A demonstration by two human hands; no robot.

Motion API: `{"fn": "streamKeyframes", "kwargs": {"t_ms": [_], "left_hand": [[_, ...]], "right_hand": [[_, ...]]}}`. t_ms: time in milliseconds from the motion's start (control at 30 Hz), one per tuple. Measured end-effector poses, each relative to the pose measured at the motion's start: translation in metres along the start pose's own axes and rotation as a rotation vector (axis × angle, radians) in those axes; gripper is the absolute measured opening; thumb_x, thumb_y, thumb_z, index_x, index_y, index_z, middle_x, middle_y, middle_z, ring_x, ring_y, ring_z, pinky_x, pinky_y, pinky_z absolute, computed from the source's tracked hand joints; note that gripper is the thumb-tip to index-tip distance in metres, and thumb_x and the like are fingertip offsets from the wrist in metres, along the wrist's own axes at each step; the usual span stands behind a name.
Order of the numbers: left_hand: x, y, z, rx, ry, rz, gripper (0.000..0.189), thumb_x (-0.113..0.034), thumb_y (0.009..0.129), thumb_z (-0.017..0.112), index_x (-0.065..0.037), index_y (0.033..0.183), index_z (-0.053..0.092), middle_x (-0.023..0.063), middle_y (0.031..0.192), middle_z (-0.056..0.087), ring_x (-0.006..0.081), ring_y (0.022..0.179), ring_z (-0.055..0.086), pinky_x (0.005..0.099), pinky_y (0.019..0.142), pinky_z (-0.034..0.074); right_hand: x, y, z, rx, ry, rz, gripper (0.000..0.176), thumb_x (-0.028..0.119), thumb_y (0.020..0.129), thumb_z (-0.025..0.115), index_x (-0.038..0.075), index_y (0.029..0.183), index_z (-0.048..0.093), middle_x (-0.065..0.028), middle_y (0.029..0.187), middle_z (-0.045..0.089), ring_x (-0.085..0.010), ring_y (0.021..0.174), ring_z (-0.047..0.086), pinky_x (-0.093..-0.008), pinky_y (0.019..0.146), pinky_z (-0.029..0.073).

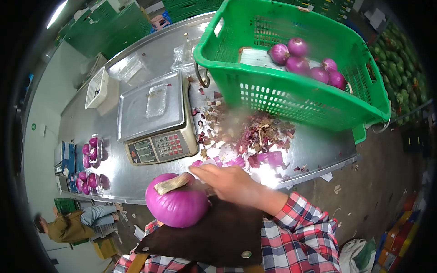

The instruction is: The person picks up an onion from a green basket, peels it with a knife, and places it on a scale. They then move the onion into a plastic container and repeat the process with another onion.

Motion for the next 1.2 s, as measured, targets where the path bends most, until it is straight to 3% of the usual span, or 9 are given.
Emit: {"fn": "streamKeyframes", "kwargs": {"t_ms": [400, 500, 533, 600, 767, 933, 1033, 1167, 1200], "left_hand": [[-0.06, -0.007, 0.078, 0.07, 0.817, 0.492, 0.099, -0.079, 0.072, 0.032, -0.003, 0.134, 0.029, 0.0172, 0.136, 0.035, 0.0302, 0.126, 0.035, 0.0437, 0.106, 0.027], [-0.052, 0.009, 0.043, 0.06, 0.483, 0.306, 0.098, -0.079, 0.073, 0.032, -0.002, 0.134, 0.029, 0.0174, 0.136, 0.035, 0.0303, 0.125, 0.035, 0.0429, 0.106, 0.027], [-0.027, 0.003, -0.009, -0.063, 0.323, 0.046, 0.092, -0.075, 0.077, 0.028, -0.003, 0.134, 0.029, 0.0179, 0.135, 0.037, 0.0311, 0.122, 0.039, 0.0435, 0.104, 0.031], [-0.01, 0.003, 0.016, 0.14, -0.008, -0.047, 0.088, -0.073, 0.08, 0.026, -0.003, 0.134, 0.03, 0.0175, 0.134, 0.039, 0.0312, 0.121, 0.041, 0.0439, 0.102, 0.033], [-0.031, -0.028, 0.012, -0.236, 0.595, -0.043, 0.097, -0.074, 0.069, 0.049, -0.003, 0.132, 0.033, 0.0186, 0.131, 0.041, 0.0313, 0.116, 0.046, 0.045, 0.096, 0.04], [-0.039, -0.035, 0.014, -0.155, 0.633, -0.006, 0.095, -0.068, 0.068, 0.056, 0.001, 0.13, 0.034, 0.0221, 0.125, 0.046, 0.0348, 0.109, 0.051, 0.0487, 0.093, 0.042], [-0.047, -0.036, 0.003, -0.168, 0.584, 0.052, 0.102, -0.068, 0.062, 0.061, 0.001, 0.132, 0.032, 0.022, 0.127, 0.044, 0.0351, 0.112, 0.049, 0.0506, 0.092, 0.042], [-0.048, -0.022, 0.025, -0.118, 0.575, 0.217, 0.112, -0.07, 0.054, 0.067, -0.002, 0.134, 0.028, 0.0203, 0.13, 0.041, 0.0334, 0.115, 0.047, 0.05, 0.094, 0.041], [-0.048, -0.013, 0.038, -0.084, 0.589, 0.284, 0.115, -0.069, 0.052, 0.069, -0.003, 0.135, 0.026, 0.0198, 0.131, 0.04, 0.0329, 0.115, 0.046, 0.0496, 0.094, 0.041]], "right_hand": [[-0.001, 0.001, -0.002, -0.047, -0.071, 0.058, 0.045, 0.004, 0.072, 0.06, 0.009, 0.116, 0.054, -0.0087, 0.087, 0.062, -0.0225, 0.067, 0.063, -0.0305, 0.054, 0.051], [0.005, 0.005, -0.011, -0.1, -0.112, -0.049, 0.035, 0.015, 0.079, 0.061, 0.009, 0.113, 0.057, -0.0069, 0.09, 0.064, -0.0195, 0.071, 0.065, -0.0274, 0.055, 0.052], [0.007, 0.004, -0.01, -0.064, -0.128, -0.044, 0.034, 0.016, 0.079, 0.061, 0.009, 0.113, 0.058, -0.0064, 0.092, 0.065, -0.0186, 0.072, 0.065, -0.0267, 0.054, 0.052], [0.004, 0.0, -0.008, -0.035, -0.164, -0.021, 0.033, 0.017, 0.08, 0.058, 0.008, 0.112, 0.058, -0.0053, 0.093, 0.065, -0.0166, 0.071, 0.065, -0.025, 0.053, 0.052], [0.007, -0.002, -0.01, 0.031, -0.2, 0.0, 0.034, 0.014, 0.079, 0.057, 0.005, 0.112, 0.057, -0.0062, 0.095, 0.064, -0.017, 0.068, 0.065, -0.0263, 0.049, 0.05], [0.006, -0.005, -0.016, -0.033, -0.23, -0.044, 0.039, 0.01, 0.076, 0.059, 0.003, 0.114, 0.055, -0.0095, 0.091, 0.064, -0.0212, 0.063, 0.062, -0.0287, 0.051, 0.05], [-0.066, -0.053, -0.01, 0.06, -0.358, 0.22, 0.037, 0.01, 0.082, 0.057, 0.001, 0.117, 0.052, -0.011, 0.089, 0.063, -0.019, 0.06, 0.06, -0.0291, 0.051, 0.049], [-0.066, -0.065, 0.025, 0.088, 0.794, 0.991, 0.043, 0.029, 0.094, 0.045, 0.005, 0.129, 0.037, -0.0062, 0.076, 0.057, -0.0095, 0.047, 0.049, -0.0216, 0.042, 0.039], [-0.059, -0.055, 0.033, 0.102, 0.94, 0.989, 0.044, 0.029, 0.093, 0.047, 0.004, 0.129, 0.038, -0.0064, 0.089, 0.059, -0.0102, 0.062, 0.051, -0.0237, 0.055, 0.042]]}}
Point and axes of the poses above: each hand's wrist, its own y-axis towards the middle knuckle, its own z-axis out of the palm, x = y × z, the point moved 9 cm from there along y, towards the middle knuckle
